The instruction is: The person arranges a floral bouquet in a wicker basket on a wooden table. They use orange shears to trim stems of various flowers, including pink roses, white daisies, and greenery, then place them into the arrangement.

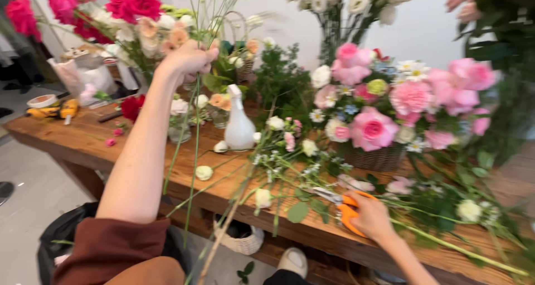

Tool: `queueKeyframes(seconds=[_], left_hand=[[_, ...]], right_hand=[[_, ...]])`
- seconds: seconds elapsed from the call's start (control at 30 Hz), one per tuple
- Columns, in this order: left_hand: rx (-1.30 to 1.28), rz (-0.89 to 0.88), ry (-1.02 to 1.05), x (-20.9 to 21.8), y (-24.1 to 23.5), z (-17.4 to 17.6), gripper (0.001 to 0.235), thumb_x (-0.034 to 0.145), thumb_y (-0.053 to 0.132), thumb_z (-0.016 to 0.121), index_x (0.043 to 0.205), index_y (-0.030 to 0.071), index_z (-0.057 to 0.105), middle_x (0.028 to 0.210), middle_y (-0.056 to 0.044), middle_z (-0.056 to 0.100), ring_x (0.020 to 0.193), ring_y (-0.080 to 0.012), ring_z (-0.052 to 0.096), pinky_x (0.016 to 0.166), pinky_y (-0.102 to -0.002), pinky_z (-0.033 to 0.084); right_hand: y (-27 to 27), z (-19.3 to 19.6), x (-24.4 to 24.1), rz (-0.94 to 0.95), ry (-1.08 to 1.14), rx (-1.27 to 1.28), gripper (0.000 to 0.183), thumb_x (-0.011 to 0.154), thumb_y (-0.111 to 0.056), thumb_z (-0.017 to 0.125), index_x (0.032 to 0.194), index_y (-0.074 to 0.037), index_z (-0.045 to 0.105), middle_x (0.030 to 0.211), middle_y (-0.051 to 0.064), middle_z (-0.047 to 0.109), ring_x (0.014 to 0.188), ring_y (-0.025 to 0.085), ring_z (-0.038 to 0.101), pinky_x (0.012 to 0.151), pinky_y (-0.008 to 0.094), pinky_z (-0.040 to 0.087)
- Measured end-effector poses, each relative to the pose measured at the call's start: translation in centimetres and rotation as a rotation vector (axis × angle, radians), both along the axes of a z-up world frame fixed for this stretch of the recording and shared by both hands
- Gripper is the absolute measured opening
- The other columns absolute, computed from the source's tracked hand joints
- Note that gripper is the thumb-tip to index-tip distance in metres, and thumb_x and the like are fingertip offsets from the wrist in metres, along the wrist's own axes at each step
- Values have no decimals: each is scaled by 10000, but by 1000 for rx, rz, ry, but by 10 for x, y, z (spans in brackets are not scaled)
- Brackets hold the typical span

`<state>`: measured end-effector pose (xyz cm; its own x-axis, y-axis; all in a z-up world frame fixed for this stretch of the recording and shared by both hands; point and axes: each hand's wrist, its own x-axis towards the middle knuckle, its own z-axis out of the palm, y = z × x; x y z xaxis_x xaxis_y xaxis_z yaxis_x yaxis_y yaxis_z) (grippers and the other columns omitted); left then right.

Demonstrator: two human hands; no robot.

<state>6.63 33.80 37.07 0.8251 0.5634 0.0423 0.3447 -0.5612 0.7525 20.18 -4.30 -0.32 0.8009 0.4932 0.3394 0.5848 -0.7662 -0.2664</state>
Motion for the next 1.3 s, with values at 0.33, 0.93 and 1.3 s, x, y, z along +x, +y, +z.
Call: queueKeyframes(seconds=[0.33, 0.93, 1.3], left_hand=[[419, 163, -15, 89, -63, -46, 579, 911, 558, 573, 892, 7, 749, 878, -215, 722, 922, -421, 702, 784, -564, 530], [423, 119, 274, 128, -75, -60, 526, 1007, 457, 544, 626, 136, 376, 653, -67, 472, 616, -269, 535, 772, -477, 491], [948, 175, 4, 160, -30, -151, 838, 877, 316, 732, 1511, 4, 283, 1047, -214, 671, 851, -376, 708, 633, -460, 549]], right_hand=[[-6, 10, -4, 63, 59, -17, 602, 648, -264, 705, 1237, -346, 616, 1081, 20, 747, 1023, 307, 717, 903, 466, 563], [-7, 5, -2, 123, 224, 5, 577, 723, -115, 624, 1275, -269, 564, 769, 31, 681, 542, 237, 544, 459, 369, 381], [-5, 9, -10, 46, 188, 34, 376, 730, -213, 631, 1091, -317, 605, 926, -2, 731, 879, 336, 671, 644, 451, 481]])
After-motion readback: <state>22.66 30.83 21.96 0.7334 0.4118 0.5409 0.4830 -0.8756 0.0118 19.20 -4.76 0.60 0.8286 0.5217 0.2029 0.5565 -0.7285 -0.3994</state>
